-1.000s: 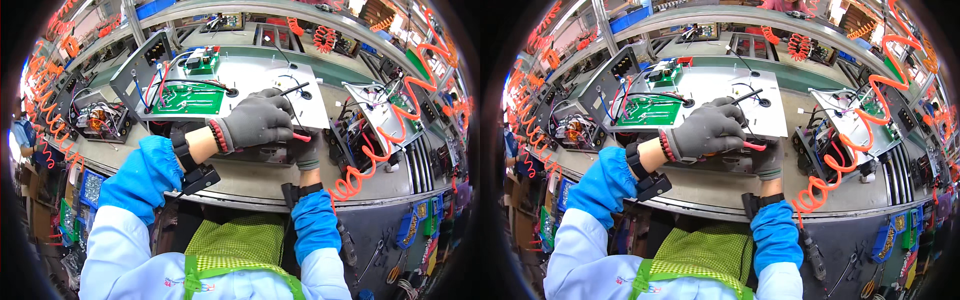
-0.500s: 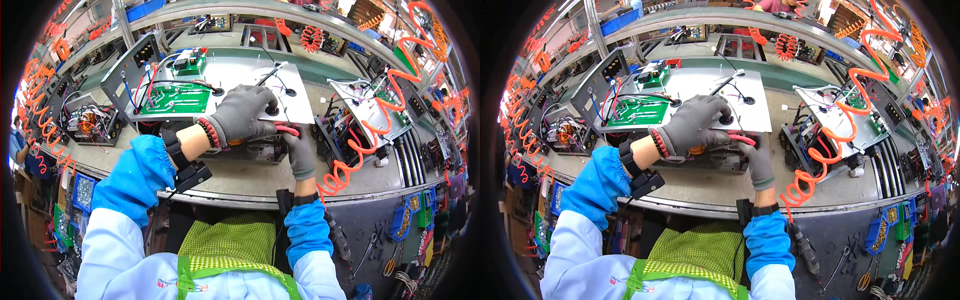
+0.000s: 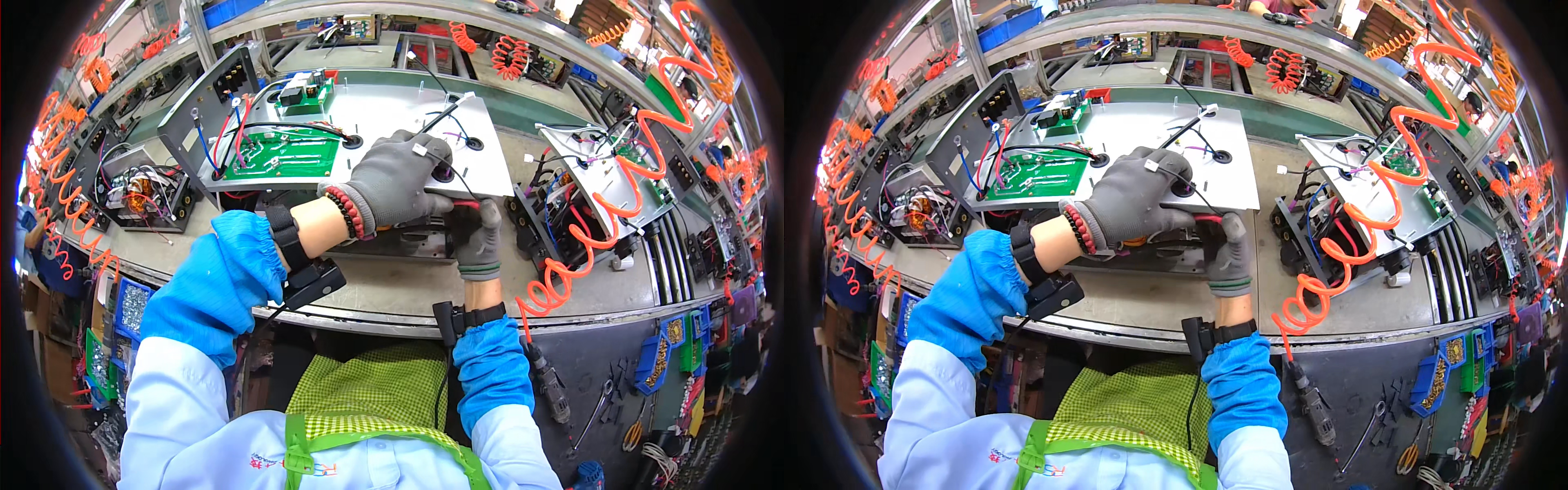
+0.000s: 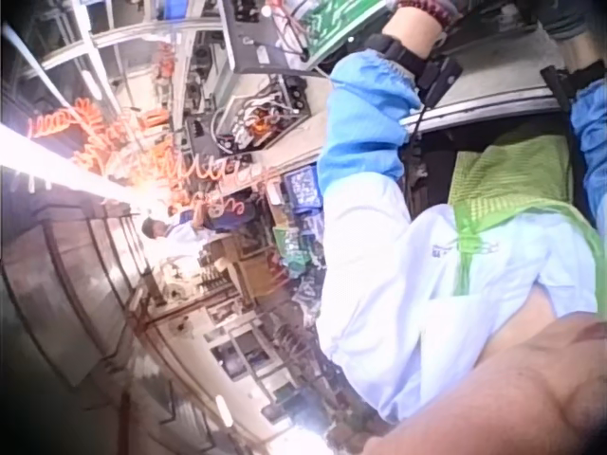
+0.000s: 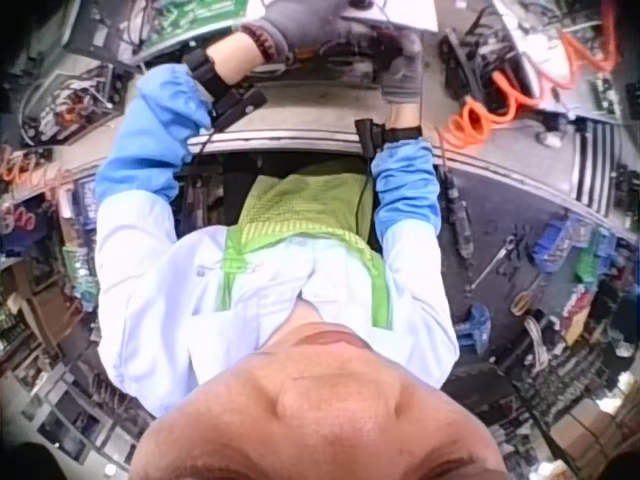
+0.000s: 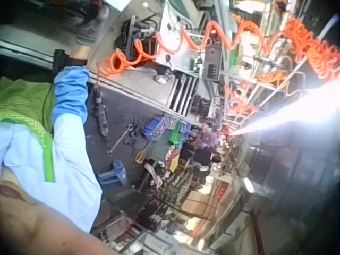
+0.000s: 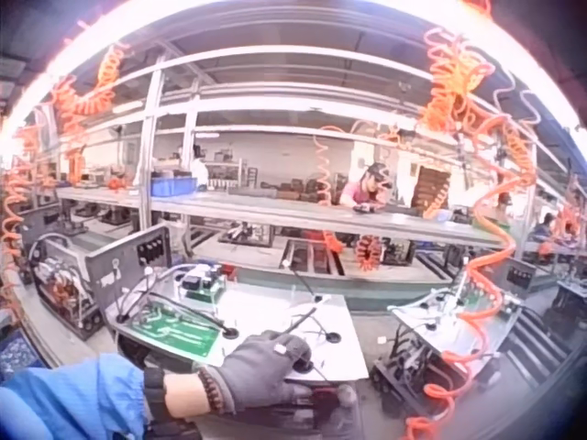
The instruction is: Assembling electronic inverter units on a factory production line, using a heat gun and an electric screwdriver to connect and fasten components.
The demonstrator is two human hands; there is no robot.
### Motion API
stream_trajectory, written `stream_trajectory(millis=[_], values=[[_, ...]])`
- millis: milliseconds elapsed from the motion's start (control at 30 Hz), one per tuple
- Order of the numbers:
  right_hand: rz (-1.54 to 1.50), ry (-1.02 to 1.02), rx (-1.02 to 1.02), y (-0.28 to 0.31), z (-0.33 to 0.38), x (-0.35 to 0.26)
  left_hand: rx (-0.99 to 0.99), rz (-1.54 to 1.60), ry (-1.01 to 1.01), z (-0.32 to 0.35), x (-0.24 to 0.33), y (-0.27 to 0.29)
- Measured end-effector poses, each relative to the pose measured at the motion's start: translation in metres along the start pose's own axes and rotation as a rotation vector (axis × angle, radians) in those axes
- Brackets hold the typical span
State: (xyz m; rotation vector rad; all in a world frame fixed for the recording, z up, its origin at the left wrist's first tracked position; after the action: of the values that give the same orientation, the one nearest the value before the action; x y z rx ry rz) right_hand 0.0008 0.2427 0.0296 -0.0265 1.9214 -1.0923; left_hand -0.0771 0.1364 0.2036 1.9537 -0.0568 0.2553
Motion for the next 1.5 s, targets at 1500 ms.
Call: stream_trajectory(millis=[1500], values=[[1.478, 0.607, 0.153, -0.034, 0.006, -0.074, 0.067, -0.101, -0.094, 0.004, 0.011, 0.005]])
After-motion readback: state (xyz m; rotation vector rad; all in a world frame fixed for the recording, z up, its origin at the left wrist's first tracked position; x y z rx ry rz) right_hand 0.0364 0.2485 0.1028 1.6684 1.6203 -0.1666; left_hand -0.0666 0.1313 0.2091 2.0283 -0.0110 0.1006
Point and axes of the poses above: each hand's wrist, its own z-axis away from the middle knuckle, its own y-axis out of the back of the hand, x = y × z, the point moved 9 cm from there along -z, towards the middle knuckle, and after that the axes turned 1 degree about z, right-handed, at the moved point
